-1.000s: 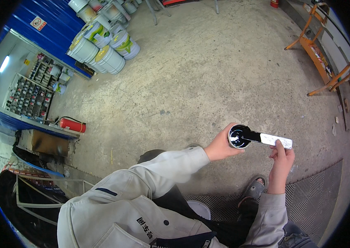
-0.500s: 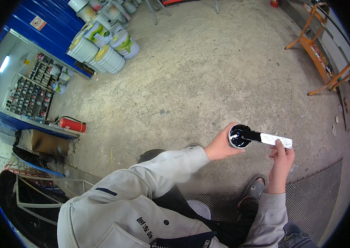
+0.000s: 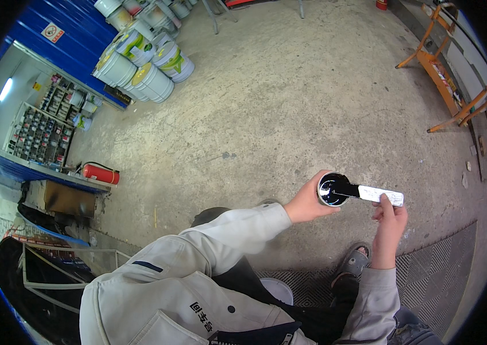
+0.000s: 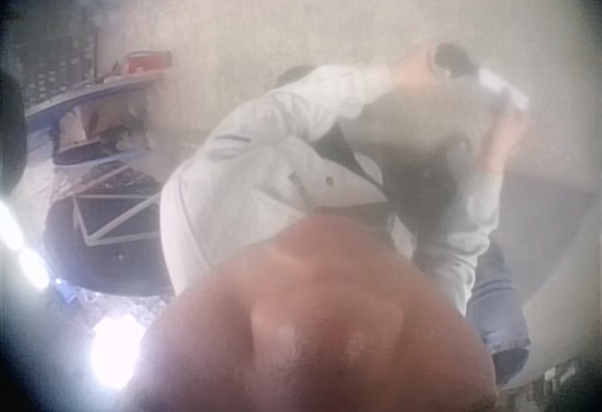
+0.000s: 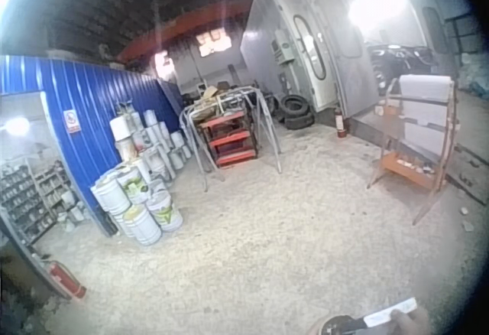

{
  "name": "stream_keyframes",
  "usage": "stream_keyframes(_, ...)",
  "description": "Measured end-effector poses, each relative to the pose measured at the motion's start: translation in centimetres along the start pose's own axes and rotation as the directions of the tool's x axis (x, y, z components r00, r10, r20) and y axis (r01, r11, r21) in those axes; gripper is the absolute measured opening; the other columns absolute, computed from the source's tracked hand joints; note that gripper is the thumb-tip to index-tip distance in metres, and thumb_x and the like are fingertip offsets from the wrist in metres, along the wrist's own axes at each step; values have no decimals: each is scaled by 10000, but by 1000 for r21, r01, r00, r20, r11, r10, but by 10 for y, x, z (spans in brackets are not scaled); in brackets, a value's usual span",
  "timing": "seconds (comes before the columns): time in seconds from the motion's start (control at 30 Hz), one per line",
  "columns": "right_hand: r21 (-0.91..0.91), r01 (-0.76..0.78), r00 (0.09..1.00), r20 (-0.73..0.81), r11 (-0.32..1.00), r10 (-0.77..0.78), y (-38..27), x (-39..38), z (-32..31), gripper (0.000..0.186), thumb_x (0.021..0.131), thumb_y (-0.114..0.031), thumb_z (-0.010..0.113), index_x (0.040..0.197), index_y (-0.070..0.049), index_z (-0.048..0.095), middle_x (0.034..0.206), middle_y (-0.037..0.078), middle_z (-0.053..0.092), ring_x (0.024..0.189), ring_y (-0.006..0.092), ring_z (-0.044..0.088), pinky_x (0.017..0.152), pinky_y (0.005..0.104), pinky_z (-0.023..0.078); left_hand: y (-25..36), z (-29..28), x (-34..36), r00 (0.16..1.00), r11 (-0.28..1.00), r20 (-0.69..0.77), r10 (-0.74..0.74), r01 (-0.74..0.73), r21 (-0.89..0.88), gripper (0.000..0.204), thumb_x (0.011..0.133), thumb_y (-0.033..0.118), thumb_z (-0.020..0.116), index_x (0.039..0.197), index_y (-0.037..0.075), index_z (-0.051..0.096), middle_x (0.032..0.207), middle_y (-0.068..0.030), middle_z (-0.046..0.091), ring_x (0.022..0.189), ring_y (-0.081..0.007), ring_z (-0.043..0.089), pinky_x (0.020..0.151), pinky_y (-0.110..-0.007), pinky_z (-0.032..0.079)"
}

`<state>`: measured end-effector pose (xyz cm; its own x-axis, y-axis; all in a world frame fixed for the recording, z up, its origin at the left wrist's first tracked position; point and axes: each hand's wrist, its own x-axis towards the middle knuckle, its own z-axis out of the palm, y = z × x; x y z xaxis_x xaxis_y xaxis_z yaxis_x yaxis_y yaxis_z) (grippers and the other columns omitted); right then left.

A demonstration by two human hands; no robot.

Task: The person stirs a dark liquid in a small cup with a flat stick, then walks to a workbench and pours the liquid into a spray gun cup. They attach the cup to the spray gun, retrieve a stack of white paper filters from a box, and place one filter over the spray gun cup opening.

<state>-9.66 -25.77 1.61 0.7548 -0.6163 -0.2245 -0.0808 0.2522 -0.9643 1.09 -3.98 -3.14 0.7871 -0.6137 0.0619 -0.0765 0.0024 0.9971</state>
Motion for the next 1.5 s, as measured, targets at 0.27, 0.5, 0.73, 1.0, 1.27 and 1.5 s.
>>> stream_keyframes(0.27, 8, 5, 999, -40, 1000, -5, 3, 2, -3, 147, 1035, -171, 699, 1057, -26, 686, 832, 48, 700, 617, 63, 537, 578, 240, 430, -7, 1, 1, 1000, 1000, 6, -6, 6, -23, 896, 712, 77, 925, 1469, 25, 448, 1368, -126, 614, 1320, -235, 593, 1140, -375, 464)
stream_keyframes(0.5, -18, 23, 999, 44, 1000, -22, 5, -3, 4, 141, 1033, -171, 700, 1025, -31, 690, 817, 38, 687, 617, 64, 529, 570, 244, 420, -7, 2, 0, 1000, 1000, -11, 3, -4, -23, 840, 734, 62, 921, 1443, 41, 470, 1359, -94, 616, 1312, -199, 588, 1139, -356, 457)
stream_keyframes(0.73, -16, 0, 1000, 14, 1000, 0, -1, -3, 3, 135, 1038, -167, 693, 1029, -33, 680, 825, 44, 686, 622, 62, 533, 575, 240, 425, -4, 0, 1, 1000, 1000, 5, -28, 28, 7, 910, 709, 84, 928, 1477, 31, 443, 1374, -126, 611, 1328, -238, 590, 1147, -376, 459)
stream_keyframes(1.0, -26, 15, 998, 61, 1000, -14, 3, -4, 5, 125, 1040, -155, 685, 1045, -31, 675, 820, 48, 692, 615, 63, 532, 573, 233, 431, -5, 1, 1, 1000, 1000, -1, -4, 4, -12, 893, 712, 77, 921, 1470, 33, 451, 1362, -123, 617, 1319, -235, 595, 1137, -375, 465)
stream_keyframes(1.27, -27, 1, 999, 52, 1000, 0, 1, -4, 4, 125, 1043, -155, 679, 1032, -30, 676, 823, 53, 696, 610, 64, 533, 568, 236, 428, -1, 1, 1, 1000, 1000, 1, -6, 6, -14, 856, 708, 68, 916, 1440, 32, 472, 1336, -116, 630, 1293, -227, 608, 1125, -368, 471)
stream_keyframes(1.5, -31, 11, 998, 62, 999, -9, 2, -4, 4, 135, 1045, -162, 680, 1044, -27, 672, 824, 51, 697, 606, 65, 532, 568, 236, 427, 1, 1, 1, 1000, 1000, 1, 6, -6, -15, 817, 729, 60, 913, 1427, 43, 489, 1331, -91, 629, 1294, -197, 598, 1129, -354, 461)
